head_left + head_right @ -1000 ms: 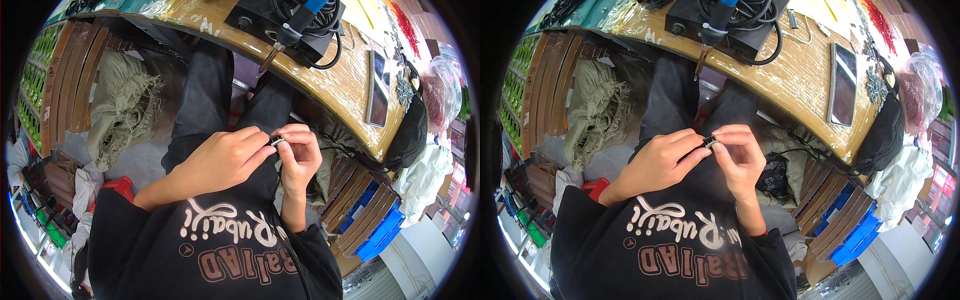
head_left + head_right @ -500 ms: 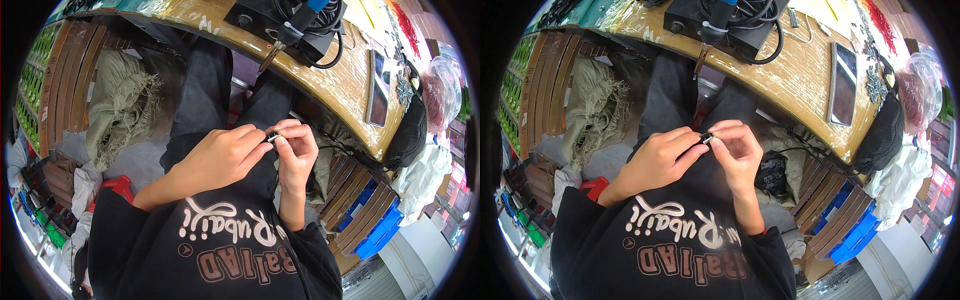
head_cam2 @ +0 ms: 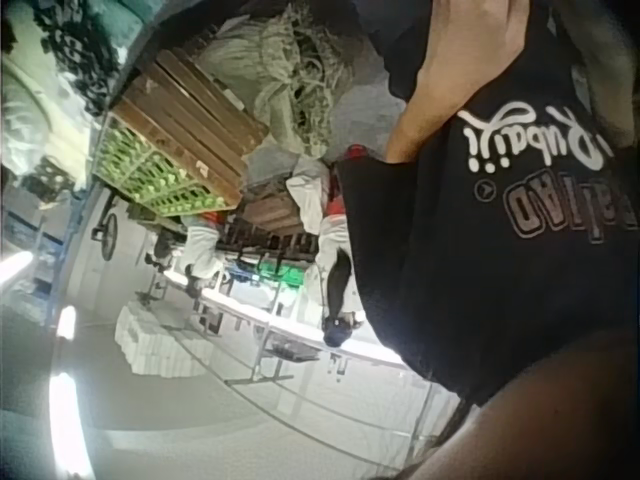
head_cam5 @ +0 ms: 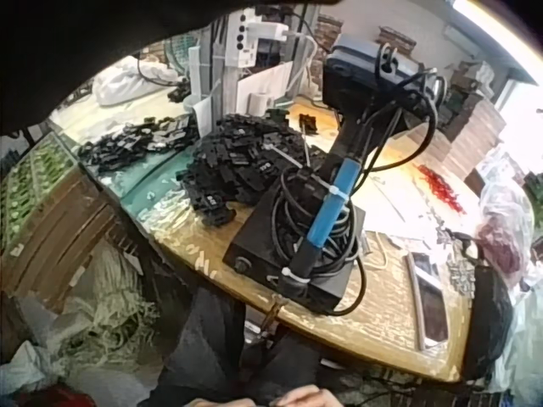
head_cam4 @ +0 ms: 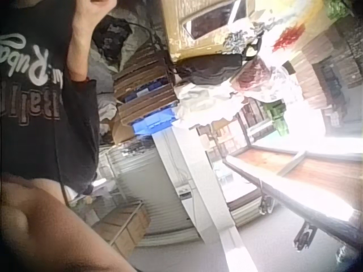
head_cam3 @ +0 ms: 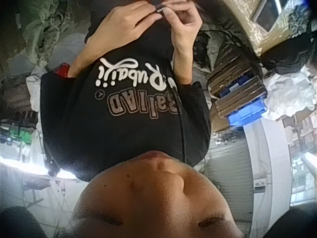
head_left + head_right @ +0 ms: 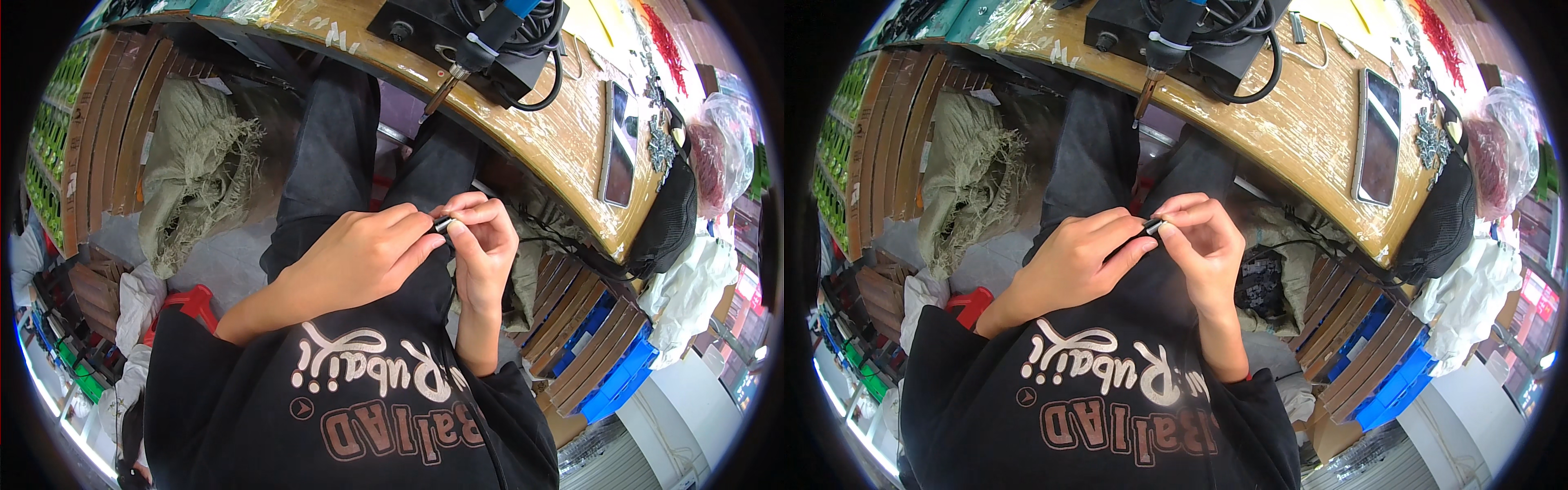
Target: Assembling small plastic components at a factory workstation.
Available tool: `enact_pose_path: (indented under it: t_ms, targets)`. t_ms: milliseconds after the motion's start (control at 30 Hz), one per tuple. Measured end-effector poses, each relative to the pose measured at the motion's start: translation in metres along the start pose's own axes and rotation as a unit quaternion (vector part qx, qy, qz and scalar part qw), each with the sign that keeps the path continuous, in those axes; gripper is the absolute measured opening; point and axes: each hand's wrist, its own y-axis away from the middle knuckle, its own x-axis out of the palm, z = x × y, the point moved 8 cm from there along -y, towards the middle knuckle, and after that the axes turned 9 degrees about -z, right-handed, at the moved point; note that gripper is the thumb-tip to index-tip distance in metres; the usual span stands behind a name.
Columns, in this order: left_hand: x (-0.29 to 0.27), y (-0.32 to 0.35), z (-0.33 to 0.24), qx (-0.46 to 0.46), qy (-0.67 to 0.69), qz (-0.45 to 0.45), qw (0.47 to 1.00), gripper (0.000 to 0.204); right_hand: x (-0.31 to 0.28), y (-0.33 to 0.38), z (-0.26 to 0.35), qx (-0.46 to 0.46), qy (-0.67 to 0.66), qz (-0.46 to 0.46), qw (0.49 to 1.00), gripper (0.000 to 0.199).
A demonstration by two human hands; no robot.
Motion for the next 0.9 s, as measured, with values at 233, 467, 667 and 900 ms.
enact_pose_path:
  t_ms: [233,467,667,900]
  targets:
    - [0.008,-0.003,0.016,0.014,0.043,0.063,0.997,0.017,-0.002,-0.001,0.011,-0.015,0.123,0.032,0.992,0.016]
    - [0.059,0.022,0.059,-0.323,0.598,0.237,0.694,0.035,0.006,-0.004,0.009,-0.044,0.129,0.05,0.989,0.014]
    - [0.079,0.041,0.046,-0.317,0.803,0.261,0.432,0.045,0.021,-0.007,0.001,-0.055,0.111,0.105,0.987,0.012]
    - [0.064,0.027,0.062,-0.314,0.77,0.18,0.525,0.031,0.018,-0.01,-0.005,-0.041,0.116,0.062,0.99,0.014]
